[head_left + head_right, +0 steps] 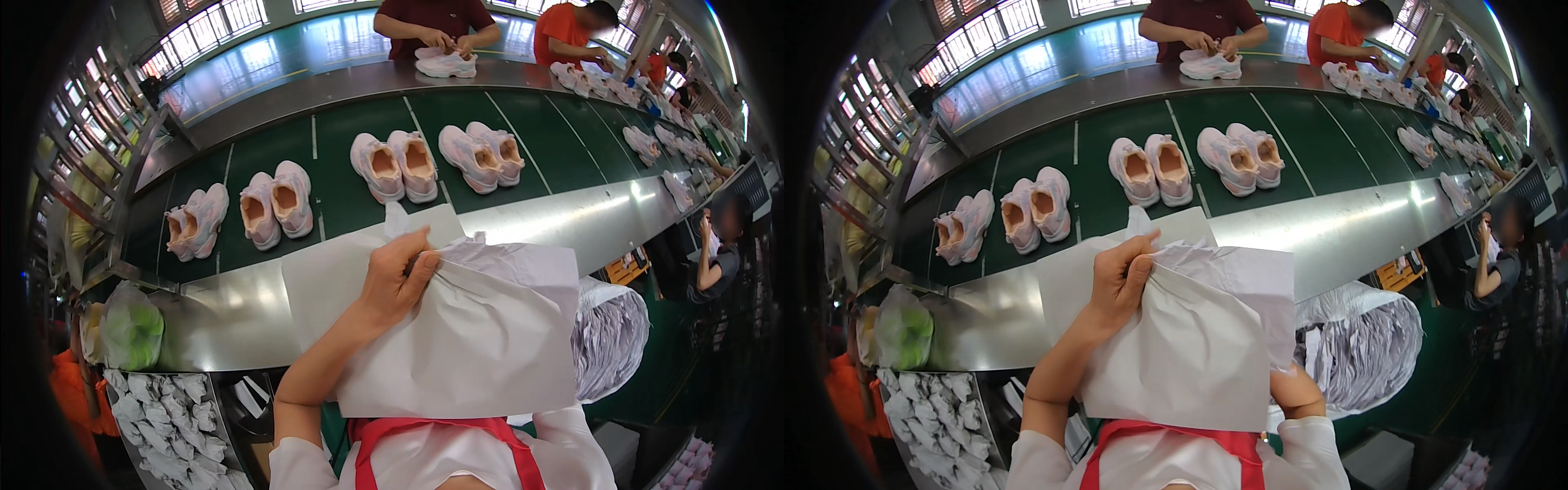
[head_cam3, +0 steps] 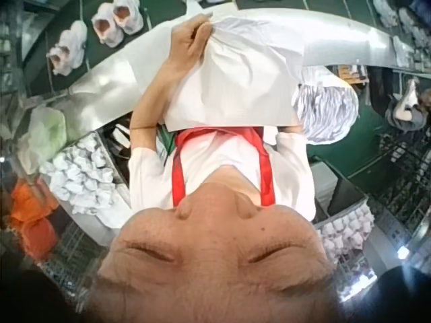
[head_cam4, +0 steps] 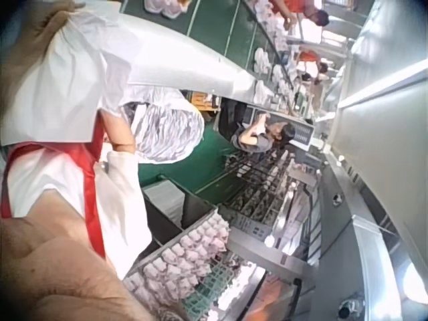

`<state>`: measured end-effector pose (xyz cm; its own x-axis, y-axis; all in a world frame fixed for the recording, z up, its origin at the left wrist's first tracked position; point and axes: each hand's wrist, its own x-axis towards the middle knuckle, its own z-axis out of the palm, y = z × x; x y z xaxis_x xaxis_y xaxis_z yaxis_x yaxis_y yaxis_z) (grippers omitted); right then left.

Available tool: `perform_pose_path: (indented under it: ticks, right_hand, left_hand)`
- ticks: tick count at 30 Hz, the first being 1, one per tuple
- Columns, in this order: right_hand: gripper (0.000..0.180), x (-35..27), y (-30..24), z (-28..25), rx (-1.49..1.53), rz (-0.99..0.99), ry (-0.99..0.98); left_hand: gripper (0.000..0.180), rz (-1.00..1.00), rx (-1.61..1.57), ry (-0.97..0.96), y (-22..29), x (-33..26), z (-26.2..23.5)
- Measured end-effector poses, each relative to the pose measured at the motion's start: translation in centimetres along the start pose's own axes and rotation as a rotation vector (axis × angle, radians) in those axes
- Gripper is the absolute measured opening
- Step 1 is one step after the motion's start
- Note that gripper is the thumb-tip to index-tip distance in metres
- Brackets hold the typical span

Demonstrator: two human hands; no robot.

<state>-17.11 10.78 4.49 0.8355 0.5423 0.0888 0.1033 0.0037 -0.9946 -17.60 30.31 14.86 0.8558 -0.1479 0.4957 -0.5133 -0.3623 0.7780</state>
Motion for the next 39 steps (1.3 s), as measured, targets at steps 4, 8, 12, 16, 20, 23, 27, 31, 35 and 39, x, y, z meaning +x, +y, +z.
perform_pose_path:
  ticks: [4,8,12,16,20,23,27,31,35,39]
  right_hand:
    - [0.034,-0.1,2.3,0.2,-0.034,0.005,-0.101]
    - [0.038,1.6,-0.1,-4.2,-0.108,-0.125,0.168]
    - [0.055,1.1,-12.9,-1.9,-0.239,-0.426,0.642]
    - [0.085,-1.7,-14.9,4.0,-0.848,-0.725,0.242]
    - [0.097,2.0,-12.0,5.6,-0.762,-0.57,0.22]
    - [0.111,3.2,-11.3,5.4,-0.455,-0.559,0.032]
    - [0.124,3.6,-11.9,4.6,-0.157,-0.273,-0.177]
    - [0.112,4.4,-12.6,3.9,-0.073,-0.171,-0.28]
    - [0.075,4.7,-12.1,3.8,-0.07,-0.024,-0.091]
    - [0.054,4.0,-13.4,4.0,-0.091,-0.149,0.316]
  left_hand:
    - [0.023,0.018,0.108,0.25,0.1,0.2,-2.2]
    - [0.02,0.144,0.553,0.332,-1.1,0.5,-5.8]
    - [0.022,0.348,0.883,0.478,-0.8,0.6,-7.5]
    - [0.024,0.281,0.739,0.3,2.6,-0.3,-4.5]
    - [0.032,0.035,-0.126,0.308,5.1,-2.0,-3.1]
    - [0.039,-0.072,-0.548,0.385,4.6,-2.2,-2.7]
    - [0.049,-0.114,-0.794,0.421,3.6,-1.8,-2.2]
    - [0.046,-0.131,-0.863,0.391,2.8,-0.6,-2.1]
    - [0.068,-0.072,-0.39,0.311,3.0,-0.5,-3.3]
    - [0.092,-0.206,0.065,0.02,4.0,-1.2,-3.5]
